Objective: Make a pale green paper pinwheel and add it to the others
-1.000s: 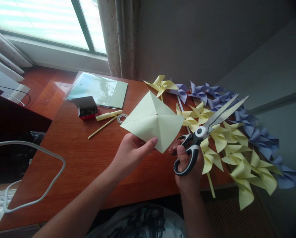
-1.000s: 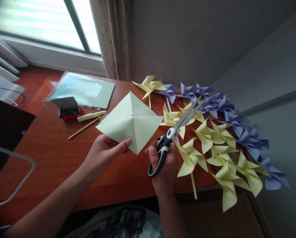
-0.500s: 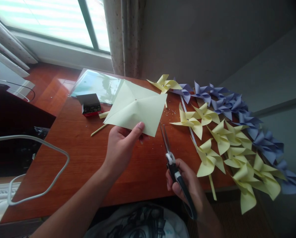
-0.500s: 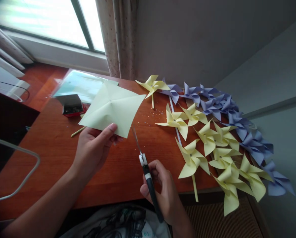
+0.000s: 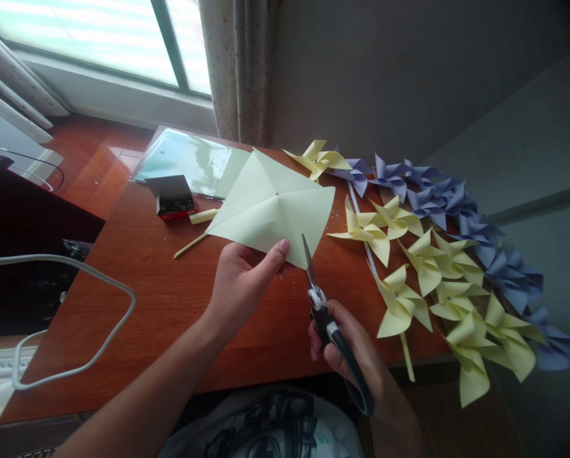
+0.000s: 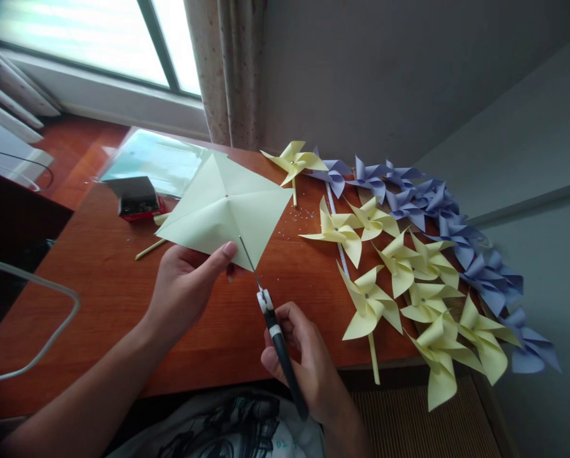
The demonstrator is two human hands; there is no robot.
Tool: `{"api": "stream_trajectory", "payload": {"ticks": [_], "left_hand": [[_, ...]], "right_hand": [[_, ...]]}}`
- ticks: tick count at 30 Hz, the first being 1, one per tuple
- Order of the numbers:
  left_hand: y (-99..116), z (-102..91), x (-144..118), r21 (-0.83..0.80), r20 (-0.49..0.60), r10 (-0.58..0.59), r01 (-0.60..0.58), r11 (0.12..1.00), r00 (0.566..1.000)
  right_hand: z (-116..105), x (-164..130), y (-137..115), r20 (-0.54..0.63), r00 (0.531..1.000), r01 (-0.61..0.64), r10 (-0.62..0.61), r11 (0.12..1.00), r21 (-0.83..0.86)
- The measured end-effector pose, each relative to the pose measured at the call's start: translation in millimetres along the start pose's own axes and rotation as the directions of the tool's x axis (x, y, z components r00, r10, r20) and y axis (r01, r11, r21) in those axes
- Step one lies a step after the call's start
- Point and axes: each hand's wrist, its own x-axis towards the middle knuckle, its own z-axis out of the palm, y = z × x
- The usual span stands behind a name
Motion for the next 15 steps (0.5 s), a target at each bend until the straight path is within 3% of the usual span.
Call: {"api": "stream_trajectory", "payload": {"ticks": [15], "left_hand": [[6.5,2.4,-1.3,-0.014,0.102,0.005,-0.004,1.000,0.995]], "right_hand": [[2.6,1.0,-11.1,0.010,0.999,-0.036,0.036,0.999,-0.028]]}}
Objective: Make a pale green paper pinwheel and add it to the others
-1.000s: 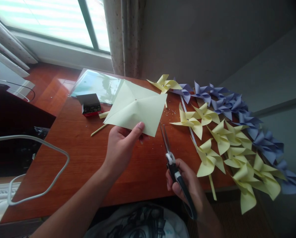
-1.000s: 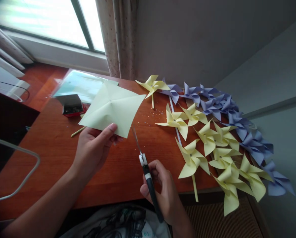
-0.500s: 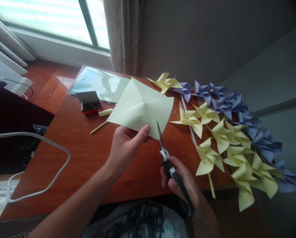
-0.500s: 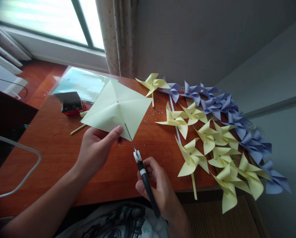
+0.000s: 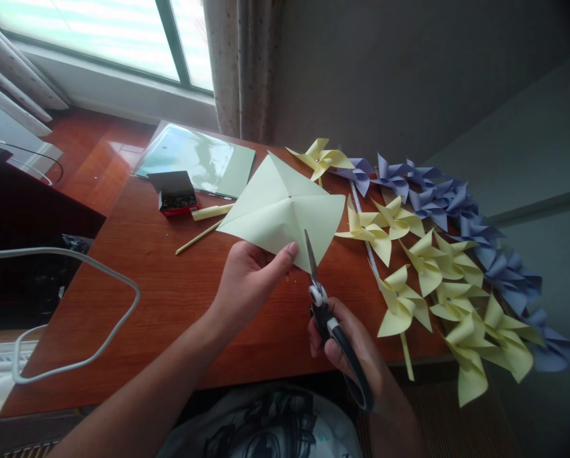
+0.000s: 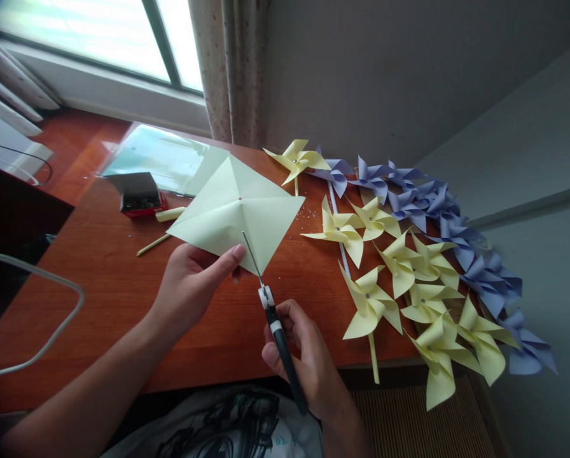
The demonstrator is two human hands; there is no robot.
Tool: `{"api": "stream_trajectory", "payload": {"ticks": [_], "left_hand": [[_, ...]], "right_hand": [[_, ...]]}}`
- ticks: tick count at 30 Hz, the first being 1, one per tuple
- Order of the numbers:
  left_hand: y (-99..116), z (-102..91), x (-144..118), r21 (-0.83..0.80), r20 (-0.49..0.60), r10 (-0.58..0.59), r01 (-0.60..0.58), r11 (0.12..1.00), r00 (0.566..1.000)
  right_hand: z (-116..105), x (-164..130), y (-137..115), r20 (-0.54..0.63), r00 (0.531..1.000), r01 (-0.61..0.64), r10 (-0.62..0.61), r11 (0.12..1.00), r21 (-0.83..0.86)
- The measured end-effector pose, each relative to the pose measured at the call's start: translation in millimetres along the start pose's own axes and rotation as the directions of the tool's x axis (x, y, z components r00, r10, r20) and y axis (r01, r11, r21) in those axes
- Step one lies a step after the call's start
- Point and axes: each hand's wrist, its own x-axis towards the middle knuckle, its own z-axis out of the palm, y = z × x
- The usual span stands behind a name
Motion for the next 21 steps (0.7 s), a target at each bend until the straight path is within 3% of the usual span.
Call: {"api": "stream_trajectory", "payload": {"ticks": [21], "left_hand": [[-1.1,-1.9,-0.2,0.031,0.004,0.008,-0.008,0.999,1.000]], "right_hand": [[-0.1,-1.8,3.2,0.014,1.000,-0.003,0.002,1.000,0.028]]}}
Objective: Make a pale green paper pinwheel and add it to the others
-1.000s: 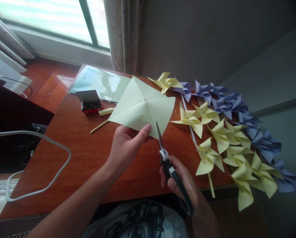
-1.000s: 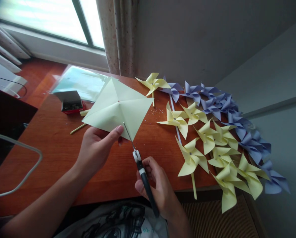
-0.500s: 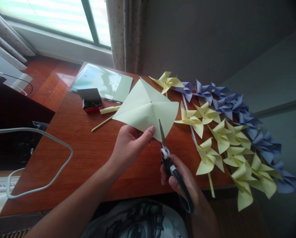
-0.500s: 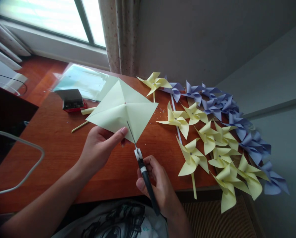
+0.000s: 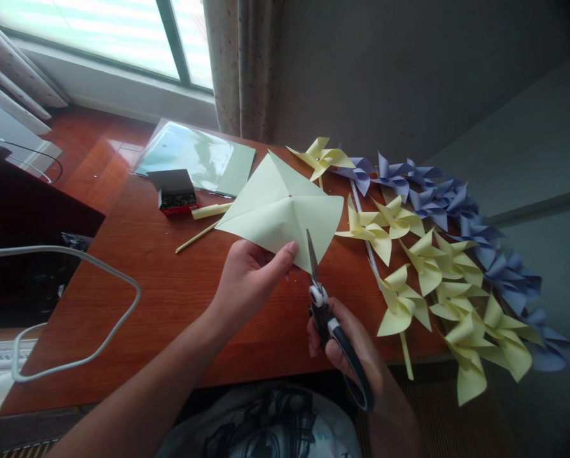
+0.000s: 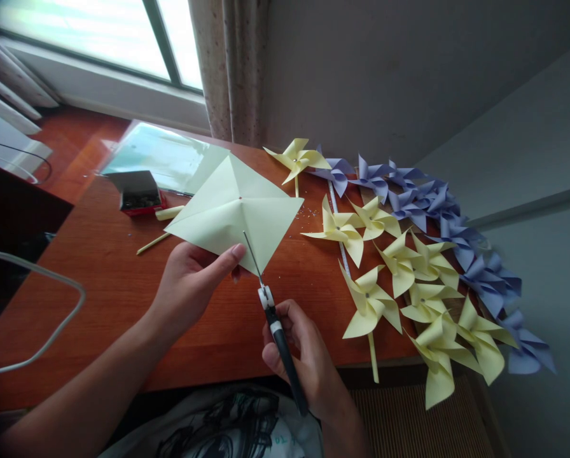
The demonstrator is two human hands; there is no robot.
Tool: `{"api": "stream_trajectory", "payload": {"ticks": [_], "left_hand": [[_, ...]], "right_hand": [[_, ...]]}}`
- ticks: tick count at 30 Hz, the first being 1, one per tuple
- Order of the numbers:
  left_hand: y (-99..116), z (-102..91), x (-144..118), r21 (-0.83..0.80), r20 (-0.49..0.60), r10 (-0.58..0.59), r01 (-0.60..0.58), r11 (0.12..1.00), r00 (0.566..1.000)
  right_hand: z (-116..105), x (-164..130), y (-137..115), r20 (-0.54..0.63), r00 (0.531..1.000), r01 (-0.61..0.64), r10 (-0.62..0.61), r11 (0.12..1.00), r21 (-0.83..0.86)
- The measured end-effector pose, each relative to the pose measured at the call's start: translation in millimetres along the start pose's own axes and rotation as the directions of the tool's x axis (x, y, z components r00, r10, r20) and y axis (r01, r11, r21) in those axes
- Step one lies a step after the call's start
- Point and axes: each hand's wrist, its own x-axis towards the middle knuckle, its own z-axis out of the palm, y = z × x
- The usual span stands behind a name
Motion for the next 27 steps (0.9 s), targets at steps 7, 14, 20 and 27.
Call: {"api": "stream_trajectory", "payload": {"ticks": [7,14,20,27], "left_hand": [[0.5,1.1,-0.3,0.012,-0.006,-0.003,0.003,1.000,1.000],[0.9,0.8,-0.4,0.049,-0.024,-0.002,0.003,0.999,1.000],[1.4,1.0,0.0,0.047,-0.023,-0.006,0.007,0.999,1.000],[2.3,1.4,-0.3,0.042,-0.034,-0.001,0.002,0.999,0.999]], "right_hand": [[-0.3,0.5,1.0,-0.007,1.000,-0.009,0.009,1.000,0.023],[2.1,0.4,2.8,-0.033,0.999,-0.010,0.011,1.000,0.028],[5.9,1.1,2.9,-0.062,0.998,0.008,-0.004,0.998,0.057],[7.5,1.5,-0.5,-0.067,0.998,-0.009,0.014,0.998,0.070]]}}
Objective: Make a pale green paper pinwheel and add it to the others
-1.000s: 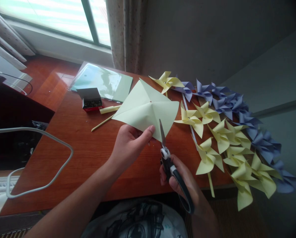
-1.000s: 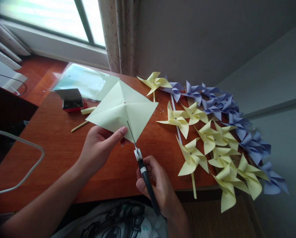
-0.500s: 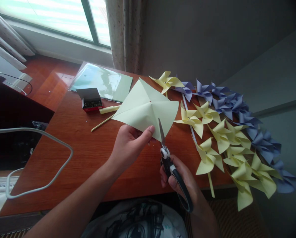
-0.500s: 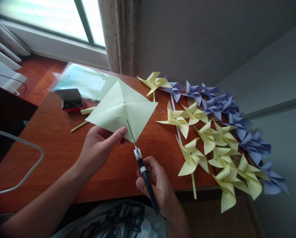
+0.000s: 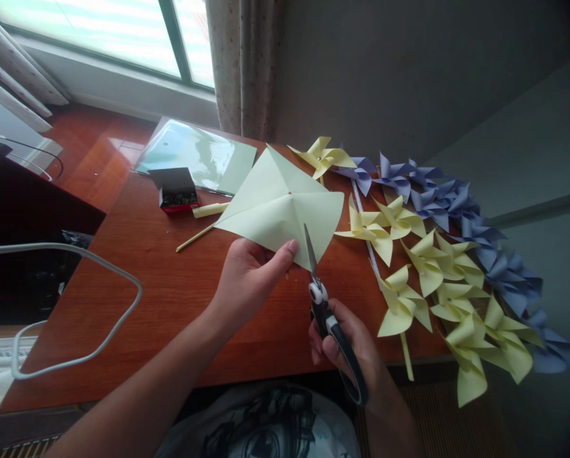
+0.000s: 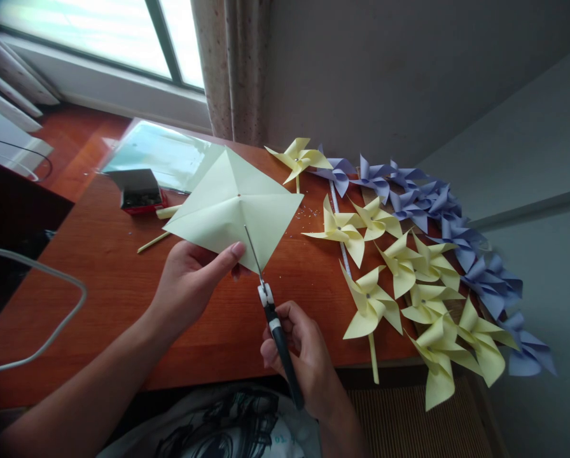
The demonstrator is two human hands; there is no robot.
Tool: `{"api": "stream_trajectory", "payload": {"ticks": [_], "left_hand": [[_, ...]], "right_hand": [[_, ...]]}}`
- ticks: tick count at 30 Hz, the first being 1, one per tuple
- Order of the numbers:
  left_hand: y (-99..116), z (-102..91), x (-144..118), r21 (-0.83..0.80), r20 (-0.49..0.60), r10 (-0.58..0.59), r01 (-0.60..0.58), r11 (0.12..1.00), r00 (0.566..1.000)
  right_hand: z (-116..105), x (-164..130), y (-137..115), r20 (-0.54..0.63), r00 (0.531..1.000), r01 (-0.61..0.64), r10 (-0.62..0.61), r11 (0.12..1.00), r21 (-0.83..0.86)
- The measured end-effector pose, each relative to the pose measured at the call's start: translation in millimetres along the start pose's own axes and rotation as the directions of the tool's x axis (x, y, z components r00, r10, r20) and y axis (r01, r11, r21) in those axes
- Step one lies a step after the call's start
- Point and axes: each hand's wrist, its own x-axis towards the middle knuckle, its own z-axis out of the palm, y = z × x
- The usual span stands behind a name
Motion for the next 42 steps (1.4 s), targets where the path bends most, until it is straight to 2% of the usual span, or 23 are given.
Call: {"api": "stream_trajectory", "payload": {"ticks": [42], "left_hand": [[0.3,0.3,0.3,0.010,-0.027,0.004,-0.004,1.000,1.000]], "right_hand": [[-3.8,1.3,3.4,-0.040,0.999,-0.025,0.026,0.999,0.031]]}}
